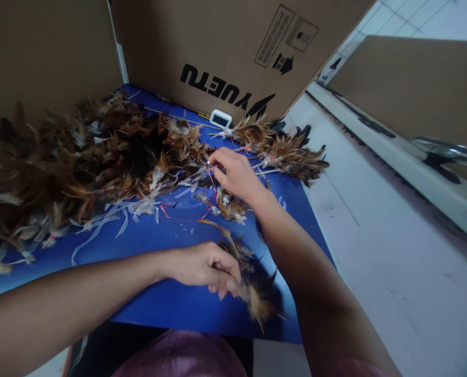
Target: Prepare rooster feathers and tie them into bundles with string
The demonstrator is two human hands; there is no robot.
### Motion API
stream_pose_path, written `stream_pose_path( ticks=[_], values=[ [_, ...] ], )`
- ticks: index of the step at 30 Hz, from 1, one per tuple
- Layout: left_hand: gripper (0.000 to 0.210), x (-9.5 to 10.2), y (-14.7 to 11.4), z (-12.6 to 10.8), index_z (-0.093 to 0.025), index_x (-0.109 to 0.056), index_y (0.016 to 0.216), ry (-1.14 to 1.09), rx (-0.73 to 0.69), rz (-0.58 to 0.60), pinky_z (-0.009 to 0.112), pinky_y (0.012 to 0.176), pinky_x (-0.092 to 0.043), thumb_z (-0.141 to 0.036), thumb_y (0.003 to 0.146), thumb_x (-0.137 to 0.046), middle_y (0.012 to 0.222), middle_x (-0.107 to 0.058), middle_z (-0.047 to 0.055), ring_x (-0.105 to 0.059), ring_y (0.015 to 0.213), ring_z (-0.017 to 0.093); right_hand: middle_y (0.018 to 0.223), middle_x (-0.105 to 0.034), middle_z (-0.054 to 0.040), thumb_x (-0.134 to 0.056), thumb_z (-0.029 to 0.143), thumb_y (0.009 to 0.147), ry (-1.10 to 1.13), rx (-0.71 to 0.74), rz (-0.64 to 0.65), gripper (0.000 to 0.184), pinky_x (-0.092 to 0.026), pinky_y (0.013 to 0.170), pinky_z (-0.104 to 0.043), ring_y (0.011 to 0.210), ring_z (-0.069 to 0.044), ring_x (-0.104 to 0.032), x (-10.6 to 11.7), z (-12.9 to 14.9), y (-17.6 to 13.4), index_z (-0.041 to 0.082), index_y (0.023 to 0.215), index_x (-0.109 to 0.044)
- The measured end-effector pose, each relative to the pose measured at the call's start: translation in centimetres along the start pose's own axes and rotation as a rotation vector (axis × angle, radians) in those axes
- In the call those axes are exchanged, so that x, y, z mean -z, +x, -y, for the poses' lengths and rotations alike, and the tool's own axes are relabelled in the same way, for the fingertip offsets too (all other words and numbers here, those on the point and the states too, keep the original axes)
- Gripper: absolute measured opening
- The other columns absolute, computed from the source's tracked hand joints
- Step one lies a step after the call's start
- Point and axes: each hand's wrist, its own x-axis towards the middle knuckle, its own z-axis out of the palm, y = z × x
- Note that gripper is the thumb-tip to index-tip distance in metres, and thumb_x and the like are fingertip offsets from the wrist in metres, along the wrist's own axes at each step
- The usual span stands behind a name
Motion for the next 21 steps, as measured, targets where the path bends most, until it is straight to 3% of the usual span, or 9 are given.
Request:
stream_pose_path(
  ticks=[10, 17, 21],
  values=[
    [0.041, 0.0, -0.1, -0.1, -0.013, -0.065, 0.076, 0.027, 0.013, -0.006, 0.018, 0.051, -0.044, -0.054, 0.077, -0.065, 0.061, -0.059, -0.001, -0.053, 0.052, 0.006, 0.085, -0.061, -0.0044, -0.050, 0.010, 0.078, -0.008, -0.096, -0.107, 0.013, -0.043, 0.075, -0.033, 0.078, -0.018, -0.054, 0.1, -1.9, 0.1, 0.019, 0.084, -0.058],
    [0.043, -0.1, 0.0, -0.1, -0.012, -0.066, 0.076, 0.022, 0.004, -0.006, 0.019, 0.051, -0.044, -0.056, 0.078, -0.063, 0.059, -0.059, 0.000, -0.053, 0.052, 0.007, 0.079, -0.063, -0.0009, -0.053, 0.014, 0.076, 0.269, -0.252, -0.107, 0.016, -0.048, 0.072, -0.033, 0.070, -0.015, -0.056, -0.5, -2.8, -0.1, 0.019, 0.089, -0.060],
    [0.043, -0.2, 0.0, -0.2, -0.012, -0.066, 0.075, -0.001, 0.007, -0.007, 0.019, 0.051, -0.044, -0.055, 0.077, -0.064, 0.060, -0.059, 0.000, -0.053, 0.052, 0.007, 0.080, -0.062, -0.0021, -0.053, 0.012, 0.076, 0.245, -0.279, -0.102, 0.020, -0.049, 0.074, -0.035, 0.071, -0.016, -0.056, -0.4, -3.1, -0.1, 0.017, 0.094, -0.060]
  ],
)
